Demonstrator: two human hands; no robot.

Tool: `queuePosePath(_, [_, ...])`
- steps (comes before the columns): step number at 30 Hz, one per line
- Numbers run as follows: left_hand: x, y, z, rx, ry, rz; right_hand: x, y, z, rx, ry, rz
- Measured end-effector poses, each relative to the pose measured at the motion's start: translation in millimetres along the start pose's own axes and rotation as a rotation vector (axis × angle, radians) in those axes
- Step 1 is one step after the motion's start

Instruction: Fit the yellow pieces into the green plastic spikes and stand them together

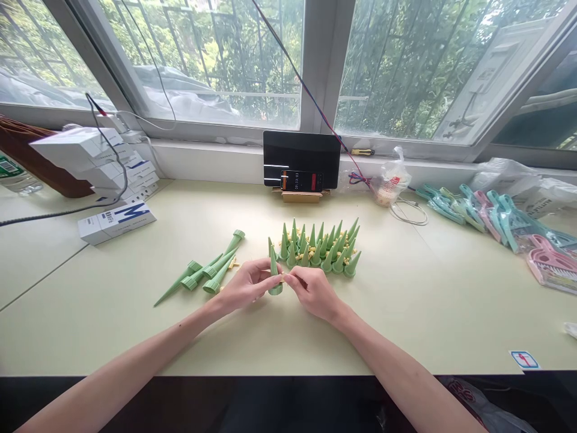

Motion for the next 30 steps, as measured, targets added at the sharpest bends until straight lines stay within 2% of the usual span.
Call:
queuePosePath(10, [-5.6, 1.4, -1.9, -0.02, 0.018, 0.064, -3.7, -1.1, -5.0, -0.026, 0.046, 0.036])
queuePosePath(30, [-5.9, 1.4, -5.4, -0.034, 0.05, 0.05, 0.1, -1.8, -2.3, -0.03, 0.05, -0.01])
Point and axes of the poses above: each hand's wrist, its own y-axis towards the middle knuckle, its own x-axis out of the palm, z = x × y, the point moved 6 cm from there along y, towards the middle knuckle, and after that the axes turned 6 degrees about -y, right-handed, at the moved point
